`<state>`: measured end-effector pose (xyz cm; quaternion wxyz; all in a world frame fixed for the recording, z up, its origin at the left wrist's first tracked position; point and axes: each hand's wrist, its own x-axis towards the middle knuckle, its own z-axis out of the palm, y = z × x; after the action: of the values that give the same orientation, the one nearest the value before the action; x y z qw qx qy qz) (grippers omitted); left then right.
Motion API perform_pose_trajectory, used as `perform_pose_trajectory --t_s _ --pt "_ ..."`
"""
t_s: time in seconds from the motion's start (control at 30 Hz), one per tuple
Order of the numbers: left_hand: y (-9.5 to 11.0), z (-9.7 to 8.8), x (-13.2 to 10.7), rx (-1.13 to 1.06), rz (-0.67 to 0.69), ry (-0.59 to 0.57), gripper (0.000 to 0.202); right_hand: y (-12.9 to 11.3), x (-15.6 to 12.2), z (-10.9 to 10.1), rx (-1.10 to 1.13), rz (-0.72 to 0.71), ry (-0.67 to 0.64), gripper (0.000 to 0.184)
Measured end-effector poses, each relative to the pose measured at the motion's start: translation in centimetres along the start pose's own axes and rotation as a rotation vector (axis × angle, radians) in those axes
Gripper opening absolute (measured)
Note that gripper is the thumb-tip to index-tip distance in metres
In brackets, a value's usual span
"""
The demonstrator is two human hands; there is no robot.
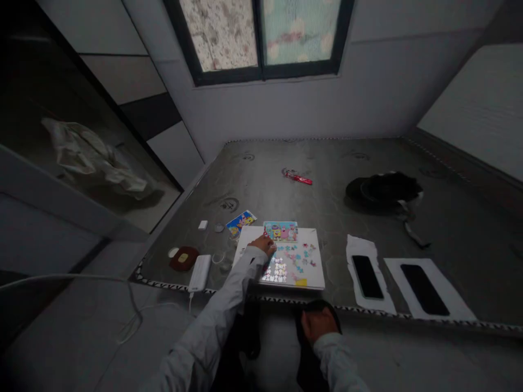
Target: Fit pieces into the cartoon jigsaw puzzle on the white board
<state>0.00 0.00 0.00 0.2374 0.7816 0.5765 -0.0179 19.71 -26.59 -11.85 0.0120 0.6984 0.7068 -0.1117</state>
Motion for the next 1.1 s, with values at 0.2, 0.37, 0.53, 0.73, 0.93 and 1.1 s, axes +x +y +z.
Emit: perform_pose_trajectory --t_s 0.2,0.37,0.53,0.73,0.93,1.1 --pt "0.3 0.3 0.2 -0.013 -0.04 0.003 0.028 -0.4 0.0 0.0 0.016 0.013 0.013 0.047" --pt "0.2 0.7 0.2 -0.04 -0.074 0.018 0.027 -0.4 0.1 0.2 0.019 0.01 0.021 0.044" --pt "-0.1 1.4 -0.2 -0.055 -0.082 0.064 0.03 -0.5 0.3 0.3 0.005 0.014 0.026 0.045" --pt "-0.4 1.0 -0.7 -0.085 -0.106 0.071 0.029 -0.8 0.2 -0.2 -0.013 0.022 0.036 0.044" --pt "-1.0 0.4 -1.2 -0.131 -0.121 0.099 0.02 -1.1 0.0 -0.8 -0.015 0.022 0.067 0.044" --pt "-1.2 0.2 -2.2 -0.174 -0.108 0.167 0.029 -0.9 0.1 -0.9 -0.017 0.002 0.081 0.045"
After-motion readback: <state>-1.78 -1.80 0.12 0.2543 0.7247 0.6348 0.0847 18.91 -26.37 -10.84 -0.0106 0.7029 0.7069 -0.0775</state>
